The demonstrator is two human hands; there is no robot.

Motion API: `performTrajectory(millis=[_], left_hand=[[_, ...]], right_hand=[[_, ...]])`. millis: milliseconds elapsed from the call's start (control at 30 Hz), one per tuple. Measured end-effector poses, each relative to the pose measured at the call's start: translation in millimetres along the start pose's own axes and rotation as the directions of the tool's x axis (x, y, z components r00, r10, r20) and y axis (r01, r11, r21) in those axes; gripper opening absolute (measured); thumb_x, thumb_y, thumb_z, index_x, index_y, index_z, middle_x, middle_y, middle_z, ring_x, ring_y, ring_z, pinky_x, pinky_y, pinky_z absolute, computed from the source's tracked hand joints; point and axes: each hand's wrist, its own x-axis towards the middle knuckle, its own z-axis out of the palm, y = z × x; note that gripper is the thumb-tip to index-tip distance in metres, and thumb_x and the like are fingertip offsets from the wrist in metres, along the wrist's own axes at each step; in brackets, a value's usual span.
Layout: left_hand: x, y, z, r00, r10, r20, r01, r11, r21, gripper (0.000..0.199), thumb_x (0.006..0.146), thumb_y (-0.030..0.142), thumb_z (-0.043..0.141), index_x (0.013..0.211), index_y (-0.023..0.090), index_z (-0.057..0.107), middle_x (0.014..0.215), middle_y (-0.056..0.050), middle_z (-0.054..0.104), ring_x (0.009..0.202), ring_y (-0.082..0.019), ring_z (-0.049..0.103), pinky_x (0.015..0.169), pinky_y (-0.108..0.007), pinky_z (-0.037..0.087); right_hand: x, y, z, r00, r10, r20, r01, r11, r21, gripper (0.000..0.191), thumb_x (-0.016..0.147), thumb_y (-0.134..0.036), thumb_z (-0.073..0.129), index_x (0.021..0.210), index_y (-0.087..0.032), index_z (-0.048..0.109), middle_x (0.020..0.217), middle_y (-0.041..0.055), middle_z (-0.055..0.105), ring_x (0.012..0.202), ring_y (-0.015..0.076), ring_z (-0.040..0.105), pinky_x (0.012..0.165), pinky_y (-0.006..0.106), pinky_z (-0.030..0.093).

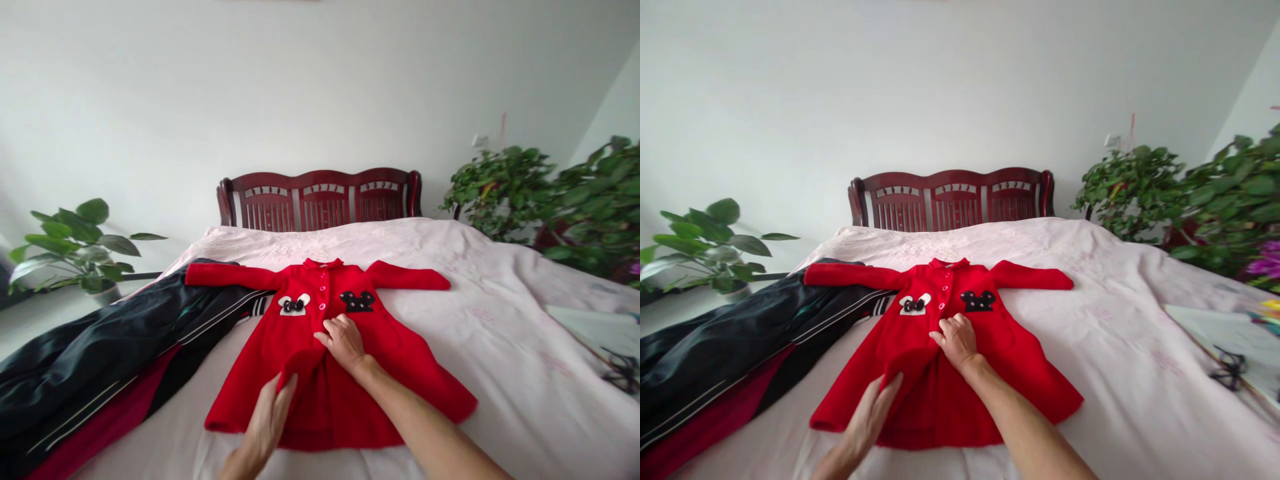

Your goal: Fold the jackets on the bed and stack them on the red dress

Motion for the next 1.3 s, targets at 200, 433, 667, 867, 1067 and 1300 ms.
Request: performTrajectory(millis=[200,433,667,867,1067,1300], left_hand=[[29,28,-68.7,0.894,-0.438,-0.093,0.319,0.77,-0.553,0.059,0.089,0.056,0.053,0.127,0.011,0.061,0.086,-0.014,0.078,0.084,-0.03,0.076,0.072,-0.043,0.063],[20,38,-69.6,0.97,-0.24,0.043,0.23,0.845,-0.482,0.046,0.084,0.048,0.068,0.117,0.016,0.066,0.089,-0.008,0.079,0.087,-0.028,0.075,0.071,-0.033,0.061],[30,90,-71.8,0.998,-0.044,0.04,0.053,0.963,-0.265,0.052,0.081,0.056,0.066,0.111,0.013,0.068,0.081,-0.006,0.077,0.074,-0.024,0.072,0.061,-0.027,0.055],[46,118,-72.3,0.995,0.053,0.085,-0.044,0.994,-0.1,0.059,0.079,0.064,0.064,0.106,0.012,0.07,0.082,-0.006,0.076,0.076,-0.024,0.069,0.072,-0.03,0.055],[48,115,-73.4,0.989,0.048,0.141,-0.03,0.991,-0.129,0.062,0.08,0.069,0.058,0.107,0.014,0.069,0.075,-0.005,0.074,0.072,-0.025,0.068,0.07,-0.034,0.054],[60,156,-68.5,0.985,0.163,0.057,-0.165,0.985,0.052,0.057,0.078,0.07,0.056,0.081,0.015,0.067,0.07,-0.004,0.07,0.069,-0.022,0.062,0.061,-0.028,0.048]], right_hand=[[-37,7,-48,0.996,0.087,-0.012,-0.074,0.907,0.414,0.042,0.093,-0.044,0.057,0.128,-0.022,0.061,0.126,0.0099,0.063,0.12,0.0249,0.054,0.106,0.038,0.041],[-150,9,-94,0.868,-0.239,0.435,0.156,0.964,0.217,0.097,0.064,-0.042,0.085,0.151,-0.036,0.041,0.153,0.0093,0.044,0.14,0.0382,0.037,0.113,0.054,0.036],[-136,23,-99,0.904,-0.191,0.382,0.152,0.98,0.131,0.041,0.092,-0.013,0.042,0.115,-0.03,0.071,0.099,0.0048,0.073,0.091,0.0209,0.069,0.084,0.034,0.053],[-129,6,-105,0.852,-0.169,0.496,0.102,0.982,0.158,0.068,0.078,-0.042,0.072,0.143,-0.035,0.052,0.146,0.0093,0.054,0.134,0.0352,0.048,0.106,0.049,0.041],[-139,11,-80,0.896,-0.186,0.403,0.169,0.983,0.077,0.056,0.083,-0.009,0.05,0.137,-0.022,0.058,0.131,0.0135,0.065,0.115,0.0286,0.064,0.097,0.044,0.05],[-72,-40,-118,0.965,-0.222,0.138,0.159,0.918,0.362,0.038,0.094,-0.022,0.049,0.129,-0.023,0.064,0.123,0.007,0.071,0.114,0.0232,0.065,0.1,0.035,0.047]])
